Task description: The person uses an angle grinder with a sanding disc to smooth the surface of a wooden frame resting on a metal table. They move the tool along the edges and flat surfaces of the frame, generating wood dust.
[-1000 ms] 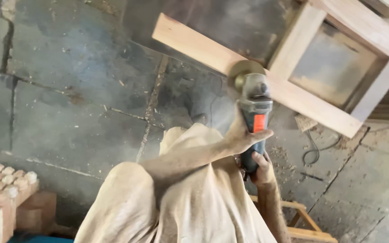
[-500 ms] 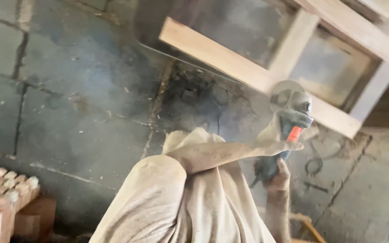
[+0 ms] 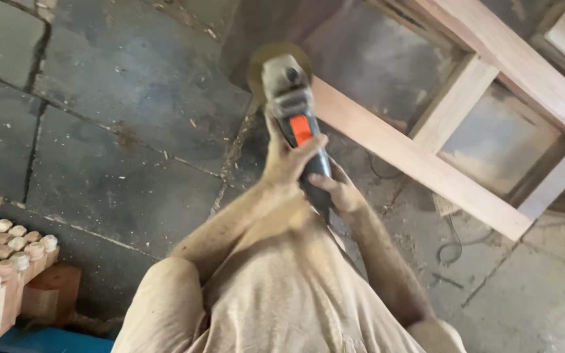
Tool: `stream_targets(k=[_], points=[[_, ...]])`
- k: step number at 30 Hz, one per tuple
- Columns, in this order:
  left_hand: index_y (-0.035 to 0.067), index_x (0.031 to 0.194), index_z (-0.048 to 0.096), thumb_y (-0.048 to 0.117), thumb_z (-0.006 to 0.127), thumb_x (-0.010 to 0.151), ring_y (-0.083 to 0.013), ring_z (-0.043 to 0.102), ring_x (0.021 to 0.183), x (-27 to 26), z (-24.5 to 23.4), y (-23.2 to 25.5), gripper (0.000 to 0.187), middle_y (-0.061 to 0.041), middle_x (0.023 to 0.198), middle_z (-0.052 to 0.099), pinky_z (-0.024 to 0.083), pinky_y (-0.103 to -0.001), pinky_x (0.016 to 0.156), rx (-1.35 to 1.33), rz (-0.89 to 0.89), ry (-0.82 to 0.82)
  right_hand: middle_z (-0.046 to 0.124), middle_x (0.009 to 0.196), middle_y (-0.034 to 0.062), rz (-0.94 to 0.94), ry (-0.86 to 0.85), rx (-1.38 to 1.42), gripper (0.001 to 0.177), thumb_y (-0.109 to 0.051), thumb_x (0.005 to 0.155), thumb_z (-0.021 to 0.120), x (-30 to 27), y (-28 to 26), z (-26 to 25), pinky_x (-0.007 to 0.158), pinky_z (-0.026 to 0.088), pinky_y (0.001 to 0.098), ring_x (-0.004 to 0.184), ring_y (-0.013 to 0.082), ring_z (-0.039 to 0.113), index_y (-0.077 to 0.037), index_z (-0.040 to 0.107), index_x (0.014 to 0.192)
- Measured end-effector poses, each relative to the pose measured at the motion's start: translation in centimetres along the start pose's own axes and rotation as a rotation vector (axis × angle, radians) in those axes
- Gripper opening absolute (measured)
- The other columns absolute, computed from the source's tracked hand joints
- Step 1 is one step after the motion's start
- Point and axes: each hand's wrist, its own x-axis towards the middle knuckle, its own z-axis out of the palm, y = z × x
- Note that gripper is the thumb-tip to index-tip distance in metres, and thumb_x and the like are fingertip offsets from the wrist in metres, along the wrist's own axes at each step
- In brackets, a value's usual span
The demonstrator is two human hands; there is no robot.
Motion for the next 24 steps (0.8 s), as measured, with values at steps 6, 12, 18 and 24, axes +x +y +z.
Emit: stream_targets(k=[6, 12, 18, 24], points=[[0.012, 0.157, 0.001, 0.010, 0.082, 0.086, -0.0219, 0.065, 0.100, 1.5, 0.5, -0.9, 0.108, -0.015, 0.118, 0.054, 0.062, -0.040, 0.084, 0.103, 0.103, -0.078, 0.064, 0.107, 0.0113, 0.000, 0.020, 0.090, 0.072, -0.025, 0.085, 0.074, -0.7, -1.7, -0.3, 0.070, 0.059, 0.0317, 0.086, 0.0180, 0.066, -0.001, 0.044, 0.146], [0.008, 0.152, -0.004, 0.020, 0.083, 0.084, -0.0218, 0.065, 0.107, 0.6, 3.7, -4.7, 0.112, -0.013, 0.121, 0.053, 0.066, -0.039, 0.088, 0.150, 0.095, -0.201, 0.064, 0.110, 0.0099, -0.048, 0.093, 0.090, 0.071, -0.027, 0.084, 0.073, -4.1, 0.5, -4.2, 0.067, 0.058, 0.0314, 0.084, 0.0177, 0.065, -0.001, 0.047, 0.143], [0.001, 0.158, -0.006, 0.024, 0.084, 0.087, -0.0210, 0.058, 0.116, -2.7, 7.4, -9.3, 0.117, -0.015, 0.129, 0.050, 0.058, -0.038, 0.096, 0.144, 0.150, -0.243, 0.069, 0.099, 0.0142, -0.018, 0.164, 0.075, 0.058, -0.032, 0.084, 0.073, -8.9, 3.1, -9.4, 0.064, 0.058, 0.0342, 0.076, 0.0218, 0.068, 0.002, 0.056, 0.128], [-0.002, 0.157, -0.021, 0.027, 0.084, 0.085, -0.0239, 0.055, 0.127, -5.2, 10.4, -13.8, 0.131, -0.018, 0.138, 0.049, 0.052, -0.040, 0.106, 0.277, 0.071, -0.288, 0.069, 0.094, 0.0148, -0.056, 0.200, 0.110, 0.054, -0.034, 0.085, 0.073, -12.9, 5.9, -13.2, 0.063, 0.057, 0.0358, 0.074, 0.0235, 0.067, 0.002, 0.058, 0.122]])
